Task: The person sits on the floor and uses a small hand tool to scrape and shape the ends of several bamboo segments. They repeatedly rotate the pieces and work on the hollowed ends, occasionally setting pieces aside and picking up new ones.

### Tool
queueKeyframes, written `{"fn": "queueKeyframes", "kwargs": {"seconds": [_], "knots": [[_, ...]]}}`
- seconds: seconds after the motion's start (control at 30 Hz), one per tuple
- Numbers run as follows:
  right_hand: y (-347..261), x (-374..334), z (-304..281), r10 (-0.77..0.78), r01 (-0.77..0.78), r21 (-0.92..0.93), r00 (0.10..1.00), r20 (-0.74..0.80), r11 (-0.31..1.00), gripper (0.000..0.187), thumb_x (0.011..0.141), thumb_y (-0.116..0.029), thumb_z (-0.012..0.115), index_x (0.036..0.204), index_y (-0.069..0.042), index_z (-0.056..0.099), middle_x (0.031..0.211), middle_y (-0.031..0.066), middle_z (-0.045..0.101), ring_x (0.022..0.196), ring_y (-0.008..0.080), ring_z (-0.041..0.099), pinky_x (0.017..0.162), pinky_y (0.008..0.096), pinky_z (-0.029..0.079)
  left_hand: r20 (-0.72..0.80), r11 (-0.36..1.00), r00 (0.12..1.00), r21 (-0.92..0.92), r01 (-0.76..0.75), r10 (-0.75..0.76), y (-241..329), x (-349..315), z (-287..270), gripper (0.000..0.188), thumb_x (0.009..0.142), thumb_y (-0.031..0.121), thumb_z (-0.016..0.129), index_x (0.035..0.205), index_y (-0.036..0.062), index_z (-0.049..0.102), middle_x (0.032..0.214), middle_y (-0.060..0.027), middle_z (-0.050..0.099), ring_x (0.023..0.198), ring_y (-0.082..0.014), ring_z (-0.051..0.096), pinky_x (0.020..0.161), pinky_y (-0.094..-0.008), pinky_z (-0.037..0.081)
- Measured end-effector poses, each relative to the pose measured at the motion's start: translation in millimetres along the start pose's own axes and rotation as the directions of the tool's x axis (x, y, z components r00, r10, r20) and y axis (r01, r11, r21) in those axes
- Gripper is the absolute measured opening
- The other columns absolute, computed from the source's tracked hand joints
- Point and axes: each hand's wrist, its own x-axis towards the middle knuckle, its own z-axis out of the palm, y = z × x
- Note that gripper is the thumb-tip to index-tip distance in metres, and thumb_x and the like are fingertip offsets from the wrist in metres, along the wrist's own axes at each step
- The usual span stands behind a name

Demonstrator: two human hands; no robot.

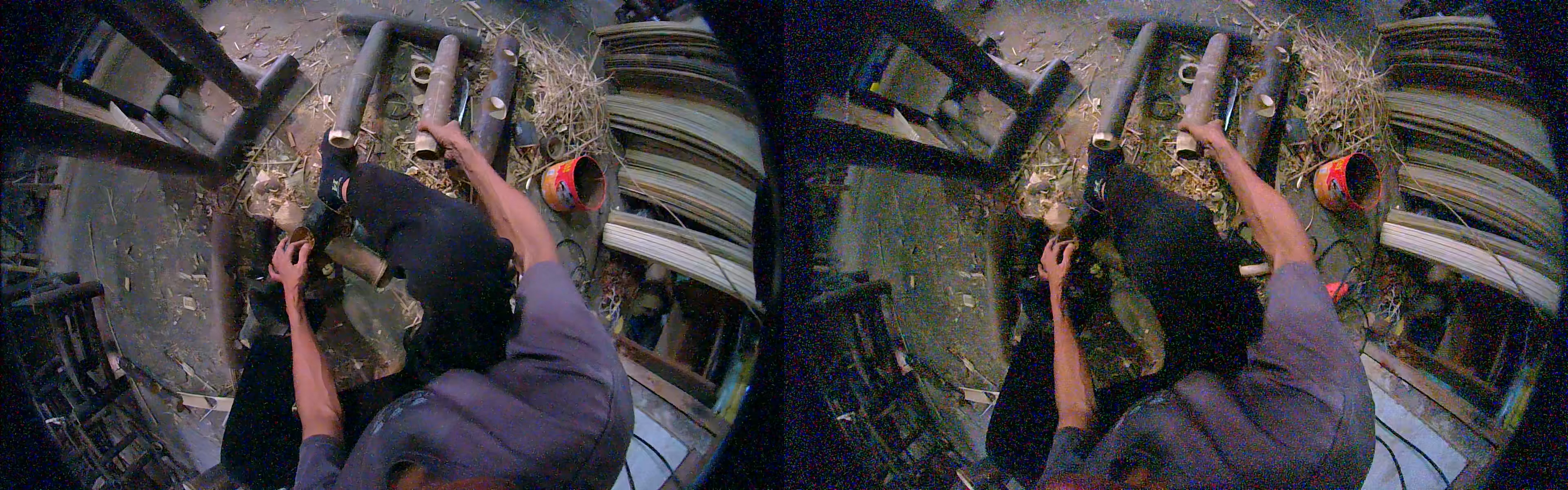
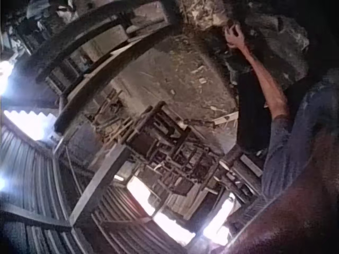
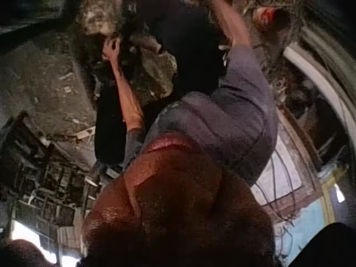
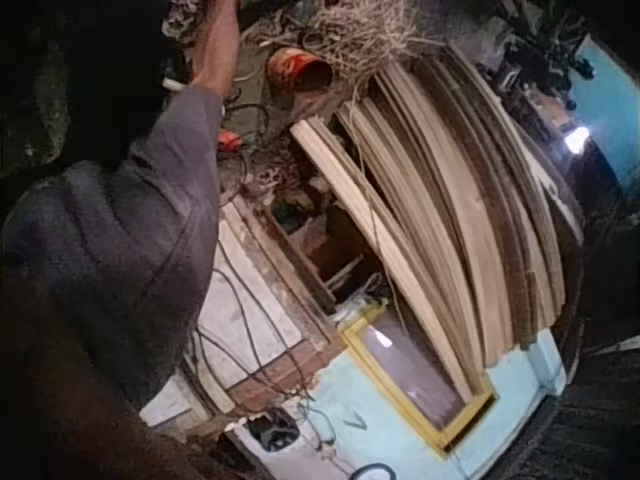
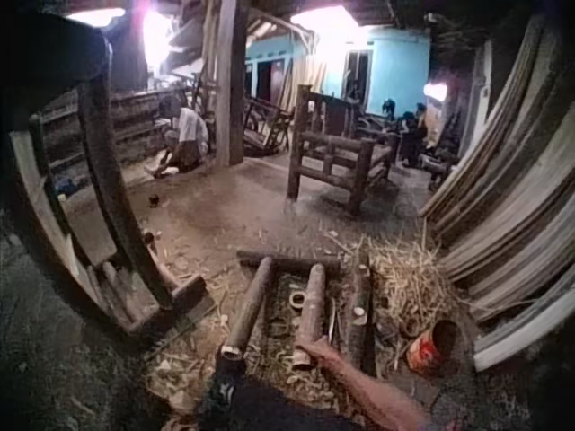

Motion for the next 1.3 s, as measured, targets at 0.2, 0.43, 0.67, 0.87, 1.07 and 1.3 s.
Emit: {"fn": "queueKeyframes", "kwargs": {"seconds": [0.2,0.43,0.67,0.87,1.07,1.3], "knots": [[-37,-29,4,-0.111,-0.003,0.4,0.959,0.262,0.916,0.05,0.071,-0.032,0.07,0.102,0.004,0.054,0.079,0.01,0.061,0.061,0.021,0.061,0.054,0.0328,0.052,0.033,0.967,0.999,-0.251,0.05,-0.044,-36,21,-5,0.037,0.082,0.047,0.057,0.096,0.0142,0.067,0.117,-0.0066,0.056,0.114,-0.0251,0.047,0.1,-0.0457,0.023],[-29,-68,-82,-0.192,-0.026,0.552,0.923,0.333,0.833,0.041,0.082,-0.033,0.058,0.1,0.003,0.051,0.07,0.0115,0.06,0.055,0.0225,0.061,0.049,0.0332,0.052,0.029,0.566,0.993,-0.819,0.09,-0.115,115,33,-53,0.041,0.091,0.037,0.05,0.102,-0.0009,0.062,0.094,-0.0088,0.064,0.083,-0.0162,0.06,0.074,-0.0268,0.046],[-16,-136,-83,-0.405,0.351,0.39,0.912,0.062,0.851,0.054,0.074,-0.032,0.066,0.111,0.004,0.051,0.087,0.0134,0.062,0.071,0.0191,0.062,0.062,0.0312,0.049,-0.112,0.661,0.968,-0.713,-0.234,0.222,205,45,-117,0.037,0.089,0.034,0.055,0.1,-0.0002,0.061,0.091,-0.0072,0.061,0.082,-0.0119,0.054,0.075,-0.0257,0.042],[-89,-257,-99,-0.636,0.671,0.17,0.74,-0.218,0.722,0.063,0.066,-0.033,0.073,0.112,0.003,0.05,0.099,0.016,0.062,0.081,0.0264,0.062,0.074,0.0357,0.049,-0.14,0.619,0.796,-0.555,-0.556,0.588,344,6,-195,0.041,0.086,0.033,0.059,0.099,-0.005,0.058,0.091,-0.0112,0.061,0.087,-0.0186,0.057,0.075,-0.0299,0.045],[-105,-300,-92,-0.866,0.94,-0.065,0.28,-0.414,0.335,0.086,0.07,-0.028,0.072,0.134,0.004,0.025,0.122,0.0276,0.046,0.108,0.0376,0.051,0.09,0.041,0.042,-0.289,0.481,0.646,-0.473,-0.738,0.707,481,24,-207,0.075,0.069,0.049,0.073,0.112,-0.0061,0.046,0.099,-0.0199,0.06,0.089,-0.0268,0.06,0.076,-0.0357,0.048],[-127,-340,-96,-0.958,0.994,-0.106,-0.034,-0.284,-0.004,0.069,0.085,-0.023,0.059,0.138,0.002,0.022,0.126,0.024,0.044,0.113,0.036,0.048,0.095,0.0414,0.039,-0.493,0.524,0.721,-0.496,-0.693,0.487,511,-60,-262,0.065,0.069,0.034,0.076,0.115,-0.001,0.046,0.099,-0.0123,0.06,0.087,-0.0231,0.058,0.075,-0.0314,0.049]]}}
